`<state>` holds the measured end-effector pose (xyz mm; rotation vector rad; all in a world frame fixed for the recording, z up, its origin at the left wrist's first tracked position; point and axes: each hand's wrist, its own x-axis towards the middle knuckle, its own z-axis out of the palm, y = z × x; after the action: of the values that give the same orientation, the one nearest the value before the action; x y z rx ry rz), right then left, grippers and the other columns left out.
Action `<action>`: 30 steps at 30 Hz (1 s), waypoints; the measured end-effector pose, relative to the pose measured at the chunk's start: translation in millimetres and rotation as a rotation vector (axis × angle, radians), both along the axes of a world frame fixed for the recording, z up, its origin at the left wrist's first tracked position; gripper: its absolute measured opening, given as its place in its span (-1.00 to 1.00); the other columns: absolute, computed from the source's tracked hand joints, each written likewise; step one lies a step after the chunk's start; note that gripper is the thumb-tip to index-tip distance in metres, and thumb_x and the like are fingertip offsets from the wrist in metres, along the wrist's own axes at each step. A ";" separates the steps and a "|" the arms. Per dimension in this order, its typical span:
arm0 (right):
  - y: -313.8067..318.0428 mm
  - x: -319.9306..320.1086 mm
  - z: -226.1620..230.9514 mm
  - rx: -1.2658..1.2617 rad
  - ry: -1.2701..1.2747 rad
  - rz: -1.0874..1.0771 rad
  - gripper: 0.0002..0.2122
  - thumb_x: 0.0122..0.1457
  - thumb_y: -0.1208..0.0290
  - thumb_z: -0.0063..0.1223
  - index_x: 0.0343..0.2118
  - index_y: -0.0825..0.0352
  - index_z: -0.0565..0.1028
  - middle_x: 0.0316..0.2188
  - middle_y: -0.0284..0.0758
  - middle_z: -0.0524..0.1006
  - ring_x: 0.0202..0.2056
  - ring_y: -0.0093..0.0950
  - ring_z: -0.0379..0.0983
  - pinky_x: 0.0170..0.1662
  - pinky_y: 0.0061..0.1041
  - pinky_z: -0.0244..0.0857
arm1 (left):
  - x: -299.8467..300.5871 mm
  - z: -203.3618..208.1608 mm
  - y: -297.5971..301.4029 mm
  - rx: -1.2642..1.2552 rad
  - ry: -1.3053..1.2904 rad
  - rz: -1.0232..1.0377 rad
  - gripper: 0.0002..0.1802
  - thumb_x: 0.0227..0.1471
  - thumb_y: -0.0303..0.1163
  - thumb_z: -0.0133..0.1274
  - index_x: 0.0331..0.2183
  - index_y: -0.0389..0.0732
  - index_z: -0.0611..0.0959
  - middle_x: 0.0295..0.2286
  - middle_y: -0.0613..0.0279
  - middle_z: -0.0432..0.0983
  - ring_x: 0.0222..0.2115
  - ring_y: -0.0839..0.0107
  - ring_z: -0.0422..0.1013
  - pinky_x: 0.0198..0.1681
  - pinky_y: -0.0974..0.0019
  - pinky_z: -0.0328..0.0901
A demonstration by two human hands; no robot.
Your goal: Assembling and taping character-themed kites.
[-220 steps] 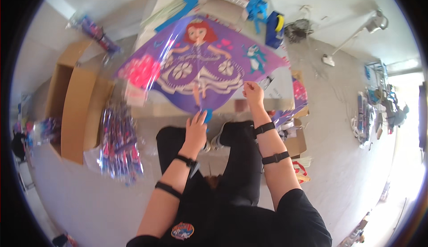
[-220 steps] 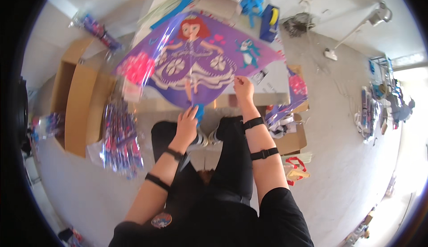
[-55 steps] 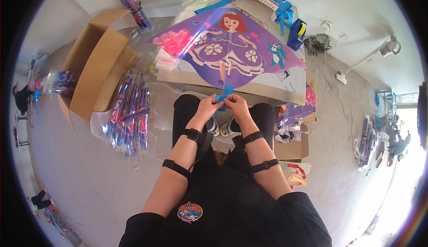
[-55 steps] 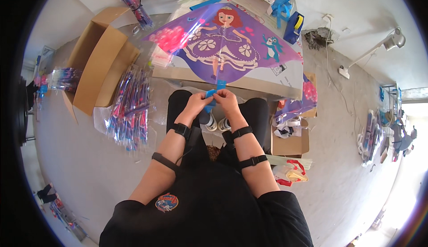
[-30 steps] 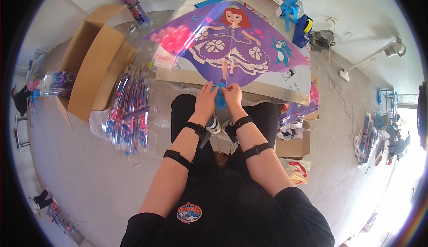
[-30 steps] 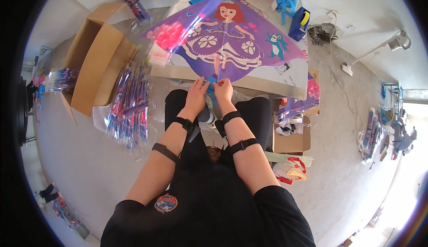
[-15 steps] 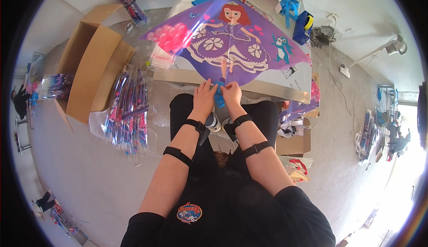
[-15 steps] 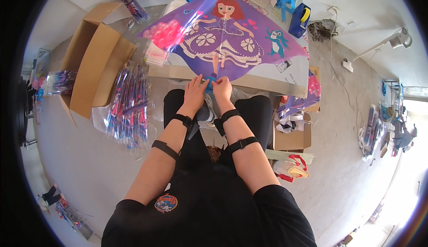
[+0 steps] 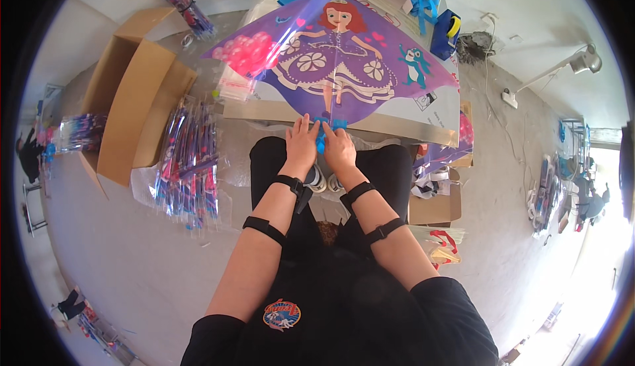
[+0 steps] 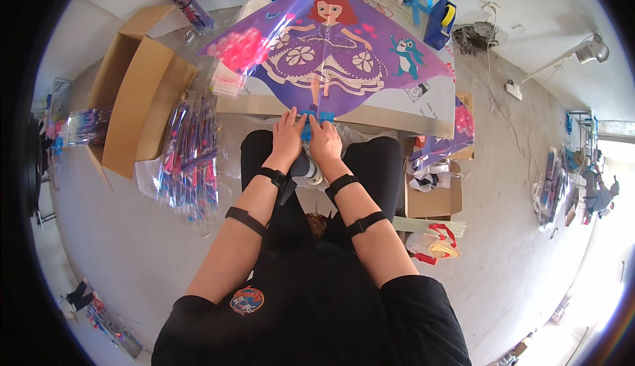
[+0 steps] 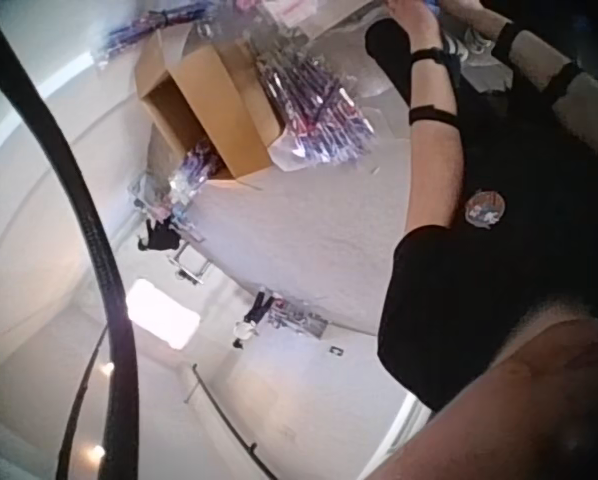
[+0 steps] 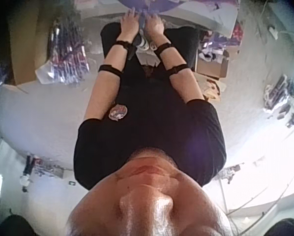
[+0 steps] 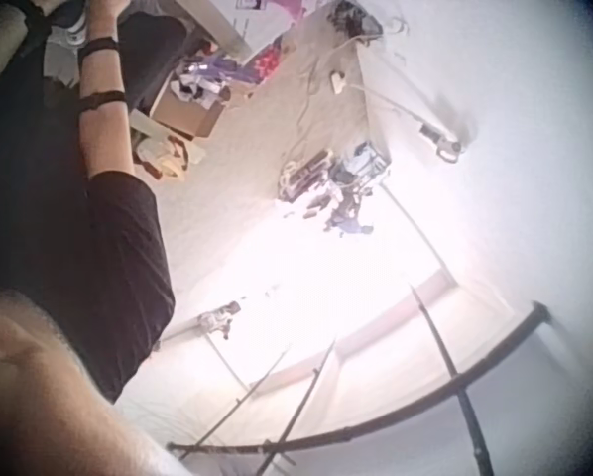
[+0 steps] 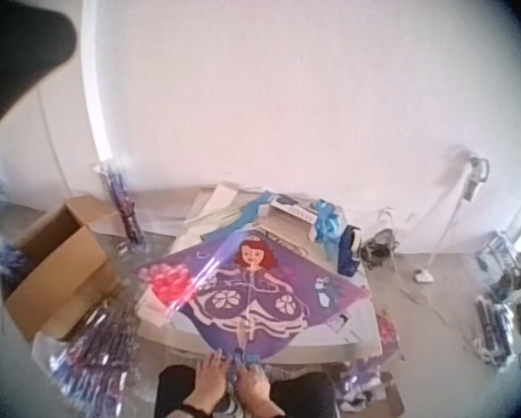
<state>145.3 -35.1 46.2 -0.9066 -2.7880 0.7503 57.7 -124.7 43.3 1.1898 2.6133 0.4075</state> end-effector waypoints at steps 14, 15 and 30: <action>-0.6 3.4 -0.8 -0.090 -0.110 -0.010 -0.51 0.07 0.45 -0.02 0.12 0.05 0.30 -0.30 -0.18 0.41 -0.17 -0.19 0.38 -0.14 -0.25 0.31 | 1.1 -1.3 -3.2 -0.015 -0.066 0.013 -0.37 -0.04 -0.55 -0.15 0.12 0.06 0.33 0.21 0.18 -0.04 0.22 0.15 -0.08 0.13 -0.24 -0.04; 0.0 3.8 -1.2 -0.087 -0.109 -0.012 -0.51 0.07 0.45 -0.02 0.12 0.05 0.30 -0.30 -0.18 0.41 -0.17 -0.19 0.38 -0.14 -0.25 0.31 | 1.0 0.2 -2.7 -0.013 -0.065 0.012 -0.37 -0.04 -0.55 -0.15 0.12 0.06 0.33 0.21 0.18 -0.04 0.22 0.15 -0.08 0.13 -0.24 -0.04; -4.5 0.6 0.1 -0.101 -0.075 -0.021 -0.50 0.07 0.45 0.01 0.13 0.16 0.27 -0.31 -0.11 0.42 -0.19 -0.15 0.39 -0.13 -0.22 0.29 | -2.9 6.0 -2.1 -0.115 -0.108 0.014 -0.51 0.12 -0.35 -0.27 0.10 0.12 0.35 0.22 0.25 -0.02 0.22 0.22 -0.07 0.16 -0.22 -0.09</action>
<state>146.0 -39.5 46.3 -1.0000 -2.8218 0.8793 54.9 -126.8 49.4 1.0819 2.5173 0.3109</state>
